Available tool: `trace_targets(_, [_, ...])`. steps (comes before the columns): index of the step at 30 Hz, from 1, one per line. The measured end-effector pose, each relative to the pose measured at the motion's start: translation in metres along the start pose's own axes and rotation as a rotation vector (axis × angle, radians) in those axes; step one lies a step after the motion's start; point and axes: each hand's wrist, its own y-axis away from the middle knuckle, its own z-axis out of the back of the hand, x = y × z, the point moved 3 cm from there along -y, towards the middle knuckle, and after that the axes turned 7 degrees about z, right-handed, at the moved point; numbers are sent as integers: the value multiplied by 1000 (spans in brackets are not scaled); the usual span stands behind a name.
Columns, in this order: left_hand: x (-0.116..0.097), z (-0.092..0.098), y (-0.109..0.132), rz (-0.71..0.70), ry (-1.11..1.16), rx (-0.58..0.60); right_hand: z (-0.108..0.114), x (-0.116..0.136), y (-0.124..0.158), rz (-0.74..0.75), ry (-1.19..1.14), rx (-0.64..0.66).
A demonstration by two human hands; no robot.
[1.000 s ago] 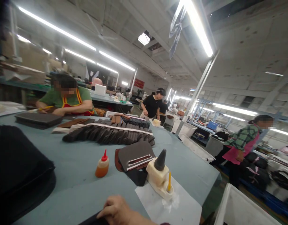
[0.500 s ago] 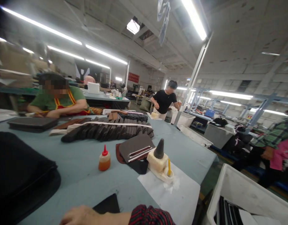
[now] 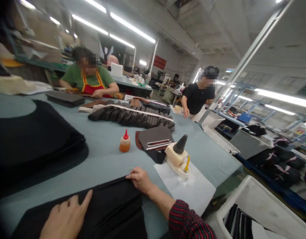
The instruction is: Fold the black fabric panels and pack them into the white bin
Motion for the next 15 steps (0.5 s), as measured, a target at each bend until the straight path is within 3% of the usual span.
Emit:
trace_targets(2, [-11, 9, 2, -50, -42, -74, 4, 2, 1, 48, 25, 13])
trace_targets(15, [-60, 25, -10, -48, -113, -102, 21, 22, -8, 233, 296, 229])
